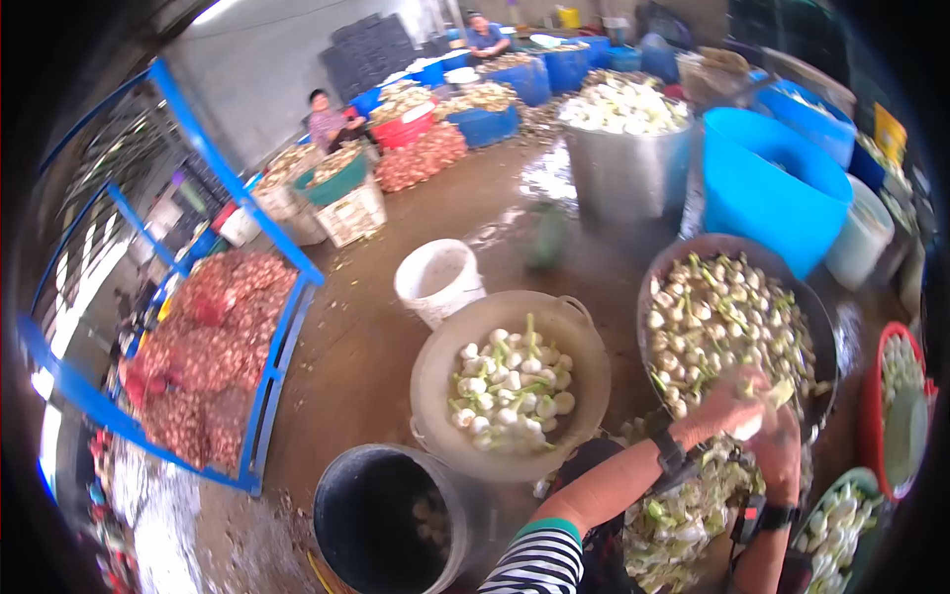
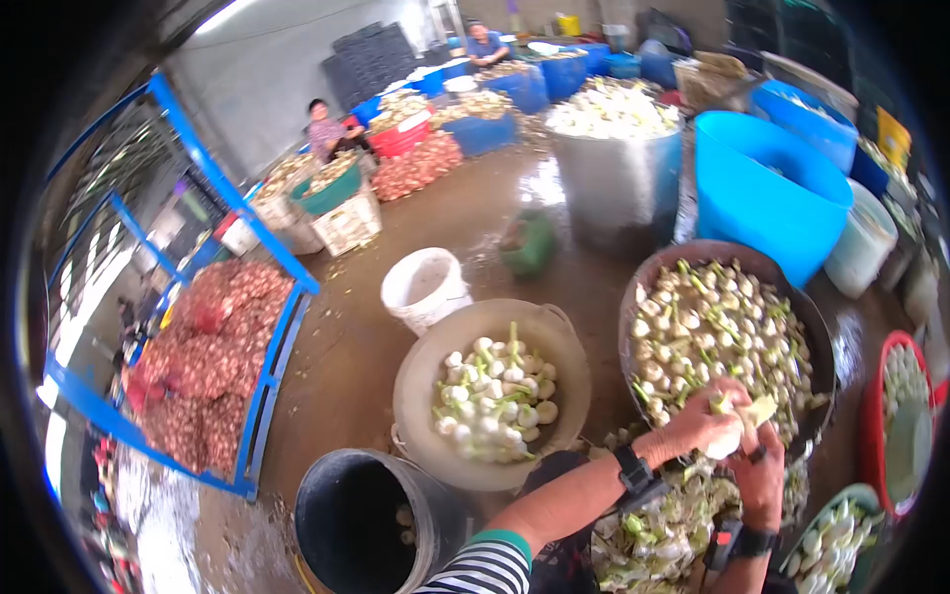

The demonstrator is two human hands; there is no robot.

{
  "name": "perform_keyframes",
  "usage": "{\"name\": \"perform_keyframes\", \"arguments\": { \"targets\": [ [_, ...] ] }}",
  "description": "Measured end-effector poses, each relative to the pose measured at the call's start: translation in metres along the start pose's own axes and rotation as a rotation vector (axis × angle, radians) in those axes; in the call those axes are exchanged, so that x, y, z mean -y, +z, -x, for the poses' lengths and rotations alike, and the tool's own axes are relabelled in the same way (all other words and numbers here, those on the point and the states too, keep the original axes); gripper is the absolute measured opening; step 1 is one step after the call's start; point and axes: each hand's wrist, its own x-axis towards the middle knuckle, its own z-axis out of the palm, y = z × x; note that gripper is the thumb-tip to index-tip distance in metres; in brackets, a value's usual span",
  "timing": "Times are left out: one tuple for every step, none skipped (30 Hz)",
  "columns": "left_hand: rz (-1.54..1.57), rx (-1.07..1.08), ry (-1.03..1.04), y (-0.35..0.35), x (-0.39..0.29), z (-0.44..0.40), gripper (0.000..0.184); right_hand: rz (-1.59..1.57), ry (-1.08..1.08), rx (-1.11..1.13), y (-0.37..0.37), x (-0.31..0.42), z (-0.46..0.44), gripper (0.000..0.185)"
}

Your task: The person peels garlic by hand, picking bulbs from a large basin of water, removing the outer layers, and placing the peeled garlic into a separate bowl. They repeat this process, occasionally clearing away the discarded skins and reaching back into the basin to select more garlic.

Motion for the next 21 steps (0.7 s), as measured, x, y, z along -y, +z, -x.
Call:
{"name": "perform_keyframes", "arguments": {
  "targets": [
    [-0.269,-0.100,0.279,0.005,0.010,-0.004,0.029,0.039,-0.075,-0.053,-0.007,-0.016,-0.005,0.021],
    [-0.255,-0.174,0.240,0.007,0.016,-0.005,0.027,0.083,-0.148,-0.110,-0.013,-0.031,-0.010,0.020],
    [-0.231,-0.242,0.185,0.010,0.004,-0.005,0.026,0.130,-0.217,-0.170,-0.012,-0.036,-0.015,0.020],
    [-0.074,-0.222,-0.186,0.009,-0.005,-0.005,0.033,0.079,-0.164,-0.217,-0.013,-0.037,-0.013,0.024],
    [-0.418,-0.122,-0.585,-0.004,0.000,-0.020,0.043,-0.303,-0.204,-0.185,-0.011,-0.036,-0.012,0.030],
    [0.109,-0.186,-0.391,-0.007,0.020,-0.014,0.051,-0.294,-0.218,-0.219,-0.004,-0.030,-0.012,0.032],
    [0.317,-0.244,-0.554,-0.008,-0.011,-0.006,0.046,-0.127,-0.216,-0.235,-0.001,-0.021,-0.012,0.031],
    [0.495,-0.106,-0.491,-0.018,-0.012,-0.003,0.047,0.040,-0.249,-0.199,0.001,-0.013,-0.011,0.029],
    [0.676,-0.087,-0.503,-0.017,-0.020,-0.006,0.045,0.198,-0.283,-0.141,0.005,-0.009,-0.013,0.028],
    [0.885,-0.110,-0.536,-0.019,-0.021,-0.012,0.044,-0.317,-0.228,-0.115,0.010,-0.008,-0.017,0.026],
    [0.930,-0.177,-0.550,-0.015,-0.036,-0.014,0.042,-0.837,-0.187,-0.078,0.012,-0.008,-0.020,0.025],
    [0.998,-0.267,-0.557,-0.020,-0.034,-0.016,0.042,-0.953,-0.124,-0.135,0.004,-0.005,-0.018,0.021],
    [1.063,-0.366,-0.553,-0.027,-0.030,-0.017,0.043,-1.031,-0.255,0.027,-0.006,-0.005,-0.015,0.017],
    [1.057,-0.281,-0.498,-0.034,-0.025,-0.016,0.043,-1.018,-0.269,-0.051,-0.016,-0.013,-0.012,0.017],
    [1.045,-0.197,-0.445,-0.042,-0.019,-0.015,0.043,-1.007,-0.281,-0.131,-0.025,-0.026,-0.010,0.017],
    [1.030,-0.110,-0.398,-0.046,-0.019,-0.012,0.043,-0.889,-0.252,-0.072,-0.028,-0.037,-0.001,0.020],
    [1.000,-0.158,-0.435,-0.048,-0.019,-0.011,0.044,-0.732,0.064,-0.183,-0.024,-0.050,0.014,0.014],
    [0.975,-0.202,-0.469,-0.045,-0.023,-0.011,0.044,0.074,0.251,-0.133,-0.015,-0.068,0.022,0.021],
    [0.954,-0.243,-0.506,-0.041,-0.022,-0.011,0.045,0.634,0.295,0.057,-0.009,-0.094,0.039,0.028],
    [0.927,-0.085,-0.445,-0.050,-0.007,-0.010,0.043,1.188,0.333,0.259,-0.006,-0.117,0.054,0.036],
    [0.821,-0.169,-0.442,-0.044,-0.011,-0.012,0.042,1.049,0.211,0.027,-0.005,-0.129,0.063,0.042]
  ]
}}
